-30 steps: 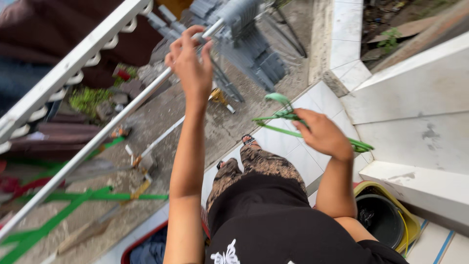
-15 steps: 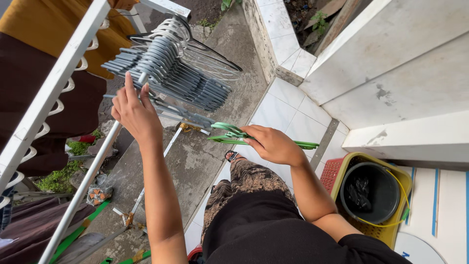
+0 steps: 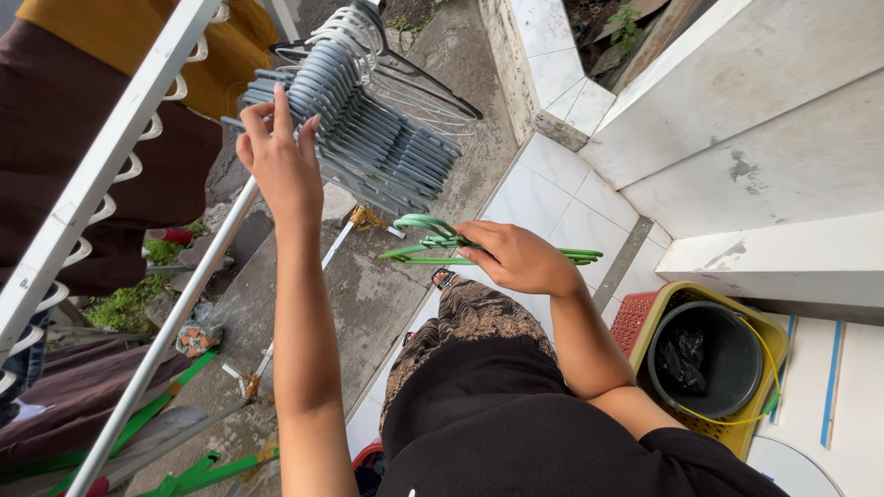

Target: The person organizes empty hangers on a drying rack, then picks up wet garments from a red laundry basket, places each on a hanger, and hangs them on the rack. Items handled include pants, shirts, and underwear.

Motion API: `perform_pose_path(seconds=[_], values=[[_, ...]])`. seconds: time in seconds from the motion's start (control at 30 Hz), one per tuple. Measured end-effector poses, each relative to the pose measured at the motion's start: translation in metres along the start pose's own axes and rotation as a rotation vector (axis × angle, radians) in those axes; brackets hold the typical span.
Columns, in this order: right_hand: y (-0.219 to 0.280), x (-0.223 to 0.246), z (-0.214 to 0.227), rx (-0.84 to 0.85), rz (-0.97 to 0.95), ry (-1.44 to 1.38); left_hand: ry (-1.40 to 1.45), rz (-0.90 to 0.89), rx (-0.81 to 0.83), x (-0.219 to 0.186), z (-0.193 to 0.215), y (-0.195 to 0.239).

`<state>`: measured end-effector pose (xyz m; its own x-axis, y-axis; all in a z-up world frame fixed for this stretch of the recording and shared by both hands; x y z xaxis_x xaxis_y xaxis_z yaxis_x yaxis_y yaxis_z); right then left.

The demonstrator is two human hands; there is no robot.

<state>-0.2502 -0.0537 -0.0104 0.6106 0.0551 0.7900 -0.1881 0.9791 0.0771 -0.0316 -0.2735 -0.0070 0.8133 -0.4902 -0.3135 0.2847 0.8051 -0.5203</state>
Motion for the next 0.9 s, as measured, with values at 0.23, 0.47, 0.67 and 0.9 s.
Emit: perform_pose_path(seconds=[0.23, 0.47, 0.67, 0.9], values=[[-0.017, 0.003, -0.006, -0.053, 0.099, -0.167, 0.102, 0.112, -0.001, -0.008, 0.007, 0.004], [-0.04, 0.007, -0.007, -0.152, 0.112, -0.257, 0.032, 0.284, -0.094, 0.001, 0.048, 0.059], [-0.097, 0.021, -0.024, -0.084, 0.156, -0.242, -0.187, 0.441, -0.156, 0.014, 0.06, 0.106], [-0.203, 0.004, -0.091, -0.169, 0.175, 0.088, -0.253, 0.333, -0.121, 0.012, 0.054, 0.115]])
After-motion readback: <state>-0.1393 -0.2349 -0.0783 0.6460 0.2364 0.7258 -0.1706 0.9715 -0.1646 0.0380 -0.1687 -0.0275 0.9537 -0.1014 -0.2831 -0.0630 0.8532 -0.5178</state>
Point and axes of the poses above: each hand's wrist, its own y-axis away from the middle knuckle, its own z-axis out of the back of the hand, x = y × z, the point moved 6 cm from there along -y, towards the middle knuckle, and after that the axes turned 3 degrees about -z, right-handed, at the moved point
